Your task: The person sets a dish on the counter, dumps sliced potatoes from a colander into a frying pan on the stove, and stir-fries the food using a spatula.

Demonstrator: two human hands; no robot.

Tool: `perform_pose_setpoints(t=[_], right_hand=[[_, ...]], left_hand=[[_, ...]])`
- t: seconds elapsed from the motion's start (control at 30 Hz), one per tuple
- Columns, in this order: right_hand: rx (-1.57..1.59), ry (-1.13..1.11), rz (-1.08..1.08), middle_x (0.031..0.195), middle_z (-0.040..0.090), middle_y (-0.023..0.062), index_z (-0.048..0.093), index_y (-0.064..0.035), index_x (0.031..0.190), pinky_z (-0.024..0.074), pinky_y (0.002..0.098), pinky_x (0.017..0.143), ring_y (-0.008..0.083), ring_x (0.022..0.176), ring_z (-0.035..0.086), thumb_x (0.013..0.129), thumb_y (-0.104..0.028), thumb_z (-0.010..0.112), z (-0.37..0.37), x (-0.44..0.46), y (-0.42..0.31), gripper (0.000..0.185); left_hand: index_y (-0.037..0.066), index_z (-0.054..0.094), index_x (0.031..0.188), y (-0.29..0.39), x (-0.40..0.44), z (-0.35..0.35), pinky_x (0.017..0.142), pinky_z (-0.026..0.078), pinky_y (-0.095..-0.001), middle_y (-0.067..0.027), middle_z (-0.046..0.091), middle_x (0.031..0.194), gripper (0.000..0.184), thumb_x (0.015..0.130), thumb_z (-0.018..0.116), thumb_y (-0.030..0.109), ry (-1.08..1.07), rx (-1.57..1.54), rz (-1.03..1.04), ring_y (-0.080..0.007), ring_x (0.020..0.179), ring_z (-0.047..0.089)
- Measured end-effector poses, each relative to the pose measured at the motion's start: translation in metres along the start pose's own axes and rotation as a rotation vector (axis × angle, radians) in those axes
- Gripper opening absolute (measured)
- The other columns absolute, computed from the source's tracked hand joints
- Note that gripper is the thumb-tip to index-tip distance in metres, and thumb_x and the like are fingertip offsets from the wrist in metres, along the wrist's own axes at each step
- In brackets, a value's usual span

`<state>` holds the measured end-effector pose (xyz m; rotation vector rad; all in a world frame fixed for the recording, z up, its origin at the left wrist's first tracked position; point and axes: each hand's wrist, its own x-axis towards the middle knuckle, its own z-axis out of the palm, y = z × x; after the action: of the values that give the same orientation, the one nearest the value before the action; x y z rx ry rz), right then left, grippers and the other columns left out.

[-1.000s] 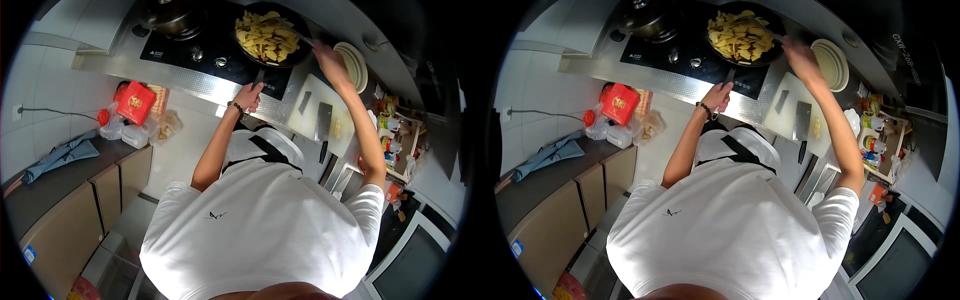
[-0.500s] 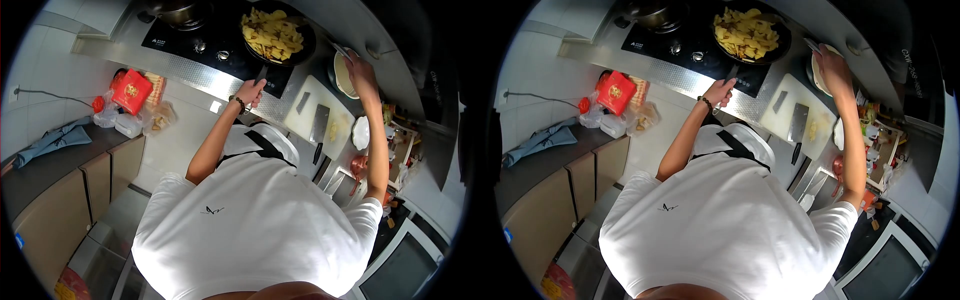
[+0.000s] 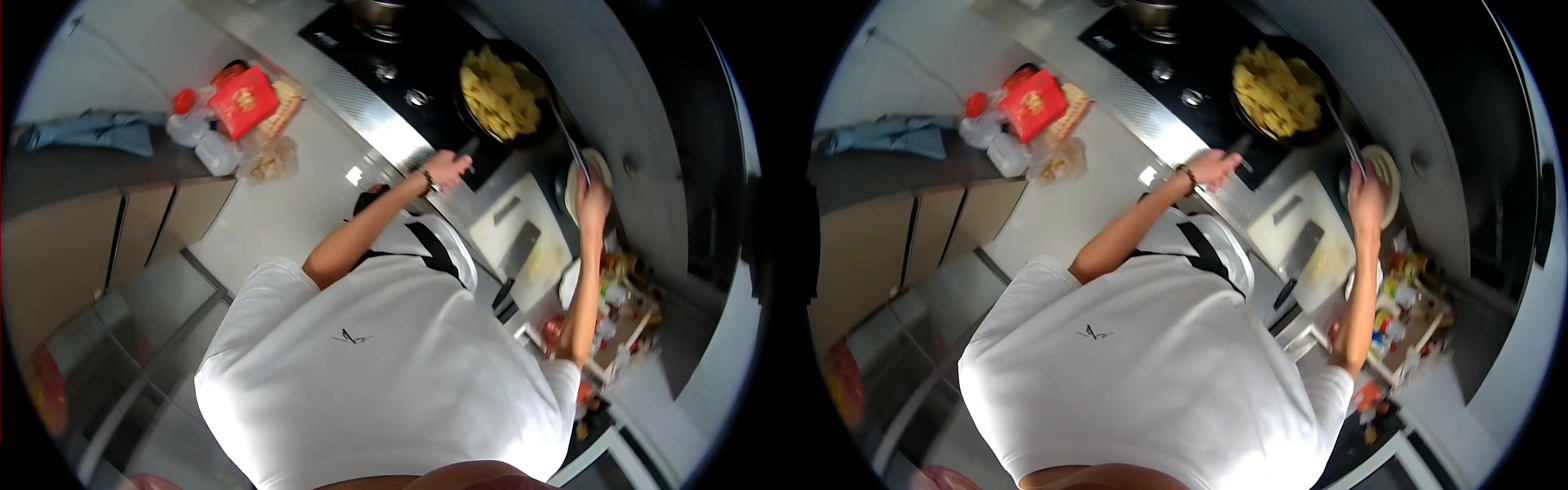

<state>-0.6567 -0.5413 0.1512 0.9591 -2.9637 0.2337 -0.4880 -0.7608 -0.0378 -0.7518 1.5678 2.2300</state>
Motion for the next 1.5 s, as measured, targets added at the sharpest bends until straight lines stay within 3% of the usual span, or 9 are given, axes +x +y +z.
perform_pose_setpoints(t=[0.07,0.13,0.17,0.2,0.37,0.5,0.73,1.03,1.5], right_hand=[[0.186,0.065,0.009,0.1,0.063,0.0221,0.061,-0.005,0.114,0.0474,0.0414,0.074,0.0383,0.09,0.062,0.095,-0.037,0.05,0.019,-0.001,0.023,0.038],[0.275,-0.021,0.029,0.076,0.061,0.0124,0.063,-0.0053,0.103,0.0455,0.0385,0.062,0.0283,0.065,0.056,0.095,-0.043,0.046,0.048,0.007,0.063,0.042],[0.64,-0.18,0.297,0.054,0.044,-0.0024,0.063,-0.0091,0.09,0.0311,0.0279,0.04,0.0099,0.044,0.04,0.095,-0.034,0.052,0.059,0.011,0.081,0.027],[0.93,-0.226,0.614,0.054,0.039,-0.0087,0.063,-0.0139,0.096,0.022,0.0189,0.034,0.0009,0.04,0.03,0.095,-0.034,0.053,0.052,0.006,0.059,0.022],[1.654,-0.606,0.791,0.07,0.051,-0.002,0.058,-0.005,0.106,0.0276,0.0202,0.032,0.0054,0.043,0.034,0.099,-0.032,0.046,0.052,0.004,0.062,0.03],[1.913,-0.785,0.802,0.067,0.037,0.0004,0.049,-0.0005,0.107,0.0292,0.0228,0.036,0.0089,0.048,0.031,0.103,-0.027,0.037,0.048,-0.001,0.05,0.03],[2.016,-0.858,0.582,0.065,0.032,-0.001,0.045,0.0025,0.126,0.0262,0.022,0.033,0.0067,0.046,0.026,0.103,-0.028,0.036,0.045,-0.013,0.05,0.039],[1.522,-0.423,0.593,0.066,0.038,-0.0028,0.053,-0.0026,0.102,0.0235,0.0196,0.034,0.0052,0.045,0.027,0.1,-0.024,0.046,0.051,-0.034,0.029,0.023],[1.278,-0.159,0.513,0.057,0.033,-0.0076,0.062,-0.0078,0.109,0.0171,0.0201,0.032,0.0015,0.041,0.023,0.096,-0.028,0.053,0.053,-0.056,0.009,0.025]], left_hand=[[0.005,0.056,0.075,-0.009,0.008,0.001,0.041,0.046,-0.0294,-0.0043,0.054,0.055,0.045,0.09,0.052,0.047,-0.021,0.049,0.059,-0.0151,0.044,0.054],[0.01,0.06,0.072,-0.025,0.031,-0.002,0.043,0.051,-0.0296,-0.0035,0.057,0.054,0.042,0.09,0.05,0.047,-0.112,0.133,0.169,-0.0162,0.044,0.058],[0.011,0.06,0.071,-0.011,0.013,0.002,0.041,0.051,-0.0312,-0.0045,0.059,0.055,0.04,0.089,0.052,0.045,-0.001,0.152,0.107,-0.0169,0.044,0.059],[0.004,0.063,0.077,-0.016,0.015,0.005,0.039,0.048,-0.03,-0.0064,0.056,0.054,0.052,0.091,0.047,0.051,-0.018,0.027,0.191,-0.0173,0.041,0.055],[-0.002,0.057,0.071,-0.009,0.014,0.006,0.043,0.05,-0.0333,-0.011,0.06,0.061,0.052,0.091,0.051,0.045,0.026,0.028,-0.029,-0.0209,0.045,0.058],[-0.006,0.056,0.072,-0.003,-0.003,0.005,0.042,0.047,-0.0326,-0.0117,0.059,0.063,0.053,0.093,0.05,0.043,0.042,0.028,0.028,-0.0198,0.045,0.055],[-0.006,0.055,0.071,-0.003,-0.002,0.005,0.042,0.047,-0.0319,-0.0109,0.058,0.063,0.054,0.093,0.049,0.043,0.025,0.043,0.012,-0.0193,0.046,0.055],[-0.005,0.053,0.071,-0.003,0.0,0.005,0.042,0.046,-0.0313,-0.0106,0.056,0.062,0.054,0.094,0.048,0.044,0.016,0.023,0.002,-0.0184,0.044,0.052],[-0.002,0.049,0.072,0.004,-0.011,0.006,0.038,0.041,-0.0298,-0.0075,0.051,0.059,0.049,0.095,0.047,0.041,0.0,-0.002,-0.025,-0.016,0.042,0.047]])
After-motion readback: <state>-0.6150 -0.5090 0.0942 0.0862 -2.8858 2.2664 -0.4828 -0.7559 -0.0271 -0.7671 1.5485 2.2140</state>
